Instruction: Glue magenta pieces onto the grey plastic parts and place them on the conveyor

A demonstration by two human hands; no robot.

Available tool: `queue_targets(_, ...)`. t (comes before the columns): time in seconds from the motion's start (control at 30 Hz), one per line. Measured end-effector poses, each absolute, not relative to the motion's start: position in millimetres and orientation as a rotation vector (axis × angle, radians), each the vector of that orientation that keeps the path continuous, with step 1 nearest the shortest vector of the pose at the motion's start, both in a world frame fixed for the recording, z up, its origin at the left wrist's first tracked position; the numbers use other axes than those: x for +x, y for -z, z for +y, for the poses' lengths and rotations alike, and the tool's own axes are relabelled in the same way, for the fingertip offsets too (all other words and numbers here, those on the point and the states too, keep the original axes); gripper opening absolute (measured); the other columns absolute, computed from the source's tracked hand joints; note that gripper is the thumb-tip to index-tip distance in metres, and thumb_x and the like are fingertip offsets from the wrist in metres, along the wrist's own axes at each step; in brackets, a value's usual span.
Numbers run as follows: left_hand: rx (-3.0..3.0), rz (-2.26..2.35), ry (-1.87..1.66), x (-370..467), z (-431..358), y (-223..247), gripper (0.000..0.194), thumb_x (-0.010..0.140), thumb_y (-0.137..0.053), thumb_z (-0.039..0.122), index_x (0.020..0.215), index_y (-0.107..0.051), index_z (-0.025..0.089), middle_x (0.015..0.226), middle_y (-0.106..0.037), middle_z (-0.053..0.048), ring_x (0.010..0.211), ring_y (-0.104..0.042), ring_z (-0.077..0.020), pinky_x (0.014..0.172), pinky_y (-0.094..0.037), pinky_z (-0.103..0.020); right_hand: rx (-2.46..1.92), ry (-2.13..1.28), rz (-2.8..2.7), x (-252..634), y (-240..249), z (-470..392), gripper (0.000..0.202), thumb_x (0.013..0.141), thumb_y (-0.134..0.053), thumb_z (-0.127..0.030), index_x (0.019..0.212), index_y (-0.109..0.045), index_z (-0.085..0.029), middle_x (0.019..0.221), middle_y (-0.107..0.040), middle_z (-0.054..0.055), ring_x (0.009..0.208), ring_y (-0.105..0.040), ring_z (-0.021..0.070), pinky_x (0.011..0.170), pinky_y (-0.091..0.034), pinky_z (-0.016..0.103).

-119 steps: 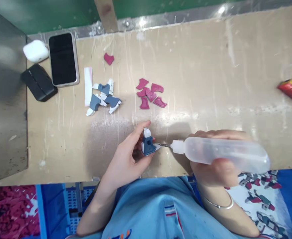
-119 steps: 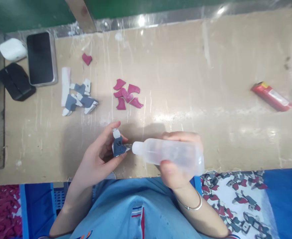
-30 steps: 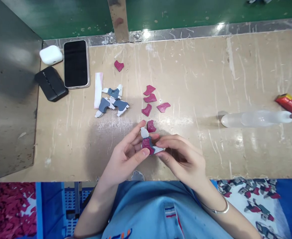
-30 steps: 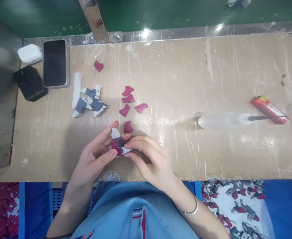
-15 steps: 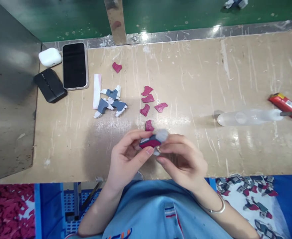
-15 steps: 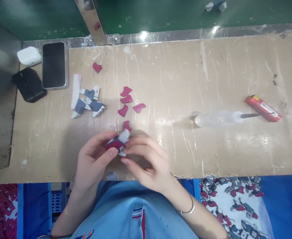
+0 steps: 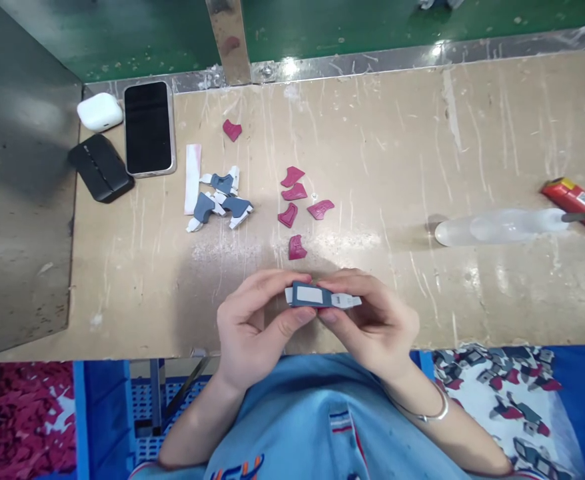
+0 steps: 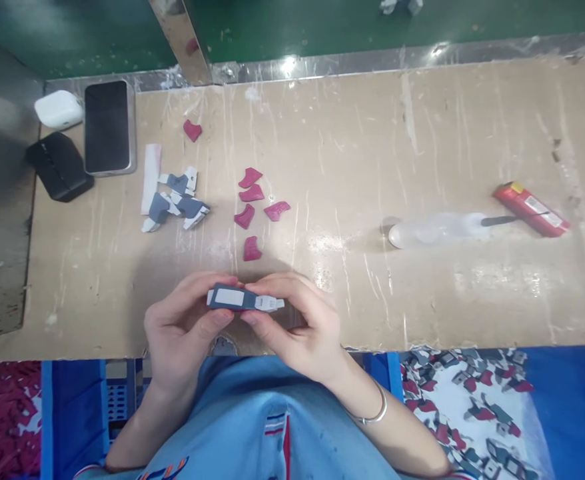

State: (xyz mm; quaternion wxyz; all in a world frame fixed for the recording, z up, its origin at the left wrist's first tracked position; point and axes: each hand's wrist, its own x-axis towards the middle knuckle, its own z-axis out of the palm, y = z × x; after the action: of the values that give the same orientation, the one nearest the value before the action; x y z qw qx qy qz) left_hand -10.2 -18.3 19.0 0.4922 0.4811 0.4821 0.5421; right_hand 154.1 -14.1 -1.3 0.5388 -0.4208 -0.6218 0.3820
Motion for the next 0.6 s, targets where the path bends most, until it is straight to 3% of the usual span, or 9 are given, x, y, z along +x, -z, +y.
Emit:
queue_targets(0.2,1.241,1.243,-1.268,-7,-18,-22,0.019,0.092,-0.086,0.04,0.103,-0.088,0.024,0.1,-0.086,-0.005,0.091,-0.082,-0.022,0.085,-0.068,-0.03,-1.015,-0.977,-1.467,154,2,-15,0.015,0.103,-0.072,-0.041,0.111,-0.074,-0.028,0.097,-0.083,0.005,0.086,-0.081,0.0219,0.074,-0.07,0.035)
queue_targets(0.33,1.171,1.178,-1.158,-9,-17,-23,0.027,0.094,-0.081,0.048,0.101,-0.086,0.022,0.099,-0.085,-0.007,0.094,-0.081,-0.0229,0.085,-0.067,-0.03,-1.05,-0.958,-1.398,153,2,-17,0.015,0.101,-0.075,-0.041,0.102,-0.076,-0.026,0.089,-0.082,0.005,0.078,-0.08,0.0207,0.069,-0.068,0.033)
queue_targets(0.43,1.098,1.15,-1.166,-12,-17,-17,0.027,0.095,-0.081,0.047,0.099,-0.084,0.02,0.095,-0.084,-0.008,0.084,-0.08,-0.02,0.074,-0.065,-0.025,-1.038,-1.048,-1.35,152,2,-17,0.016,0.099,-0.077,-0.041,0.099,-0.075,-0.025,0.086,-0.082,0.003,0.072,-0.079,0.017,0.062,-0.064,0.026)
queue_targets(0.5,1.051,1.164,-1.163,-12,-15,-13,0.029,0.092,-0.084,0.048,0.095,-0.084,0.019,0.087,-0.082,-0.007,0.072,-0.076,-0.017,0.064,-0.061,-0.023,-1.036,-1.091,-1.362,153,1,-15,0.015,0.101,-0.076,-0.04,0.103,-0.075,-0.025,0.088,-0.083,0.002,0.07,-0.078,0.0152,0.06,-0.062,0.023)
queue_targets(0.6,0.933,1.189,-1.077,-11,-10,-10,0.042,0.086,-0.086,0.06,0.088,-0.084,0.018,0.076,-0.08,-0.005,0.064,-0.071,-0.0163,0.059,-0.058,-0.023,-0.976,-0.983,-1.504,160,1,-13,0.025,0.099,-0.079,-0.038,0.121,-0.074,-0.028,0.096,-0.083,0.002,0.08,-0.08,0.017,0.069,-0.066,0.026)
